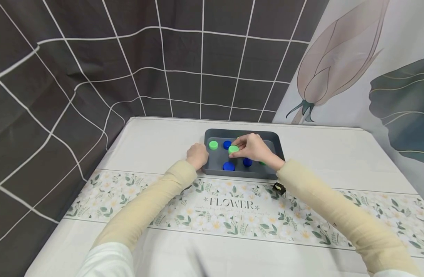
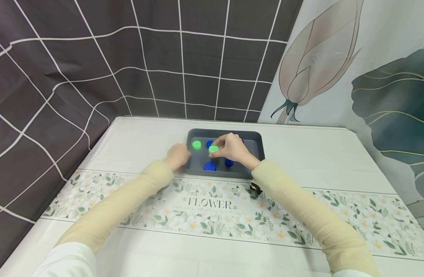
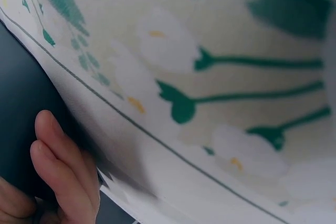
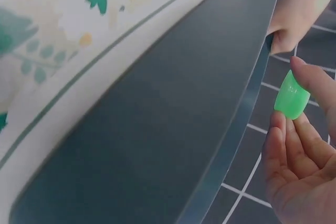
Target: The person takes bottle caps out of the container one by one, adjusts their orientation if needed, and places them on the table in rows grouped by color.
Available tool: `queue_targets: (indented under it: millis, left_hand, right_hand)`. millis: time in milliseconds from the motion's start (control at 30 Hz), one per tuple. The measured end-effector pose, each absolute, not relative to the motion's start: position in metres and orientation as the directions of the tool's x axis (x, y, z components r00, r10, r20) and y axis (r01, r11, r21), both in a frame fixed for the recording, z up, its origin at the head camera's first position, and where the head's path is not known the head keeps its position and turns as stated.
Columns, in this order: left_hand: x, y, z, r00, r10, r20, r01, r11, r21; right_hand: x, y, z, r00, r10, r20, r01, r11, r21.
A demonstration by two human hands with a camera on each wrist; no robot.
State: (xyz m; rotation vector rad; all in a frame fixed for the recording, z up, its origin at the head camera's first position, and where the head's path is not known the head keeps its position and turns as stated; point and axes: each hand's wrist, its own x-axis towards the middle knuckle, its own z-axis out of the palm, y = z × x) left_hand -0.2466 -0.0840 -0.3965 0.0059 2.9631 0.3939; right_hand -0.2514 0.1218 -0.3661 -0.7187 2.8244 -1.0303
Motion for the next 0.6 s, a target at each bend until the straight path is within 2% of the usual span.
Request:
queue_targets:
  millis: [600]
  left_hand:
    - [-0.247, -0.084, -0.397, -0.988, 0.021, -0.152, -0.02, 0.964, 0.264]
  right_hand:
    - [-0.222, 0.109, -0.367, -0.841, -0.527, 0.125, -0.475, 0.606, -0.638]
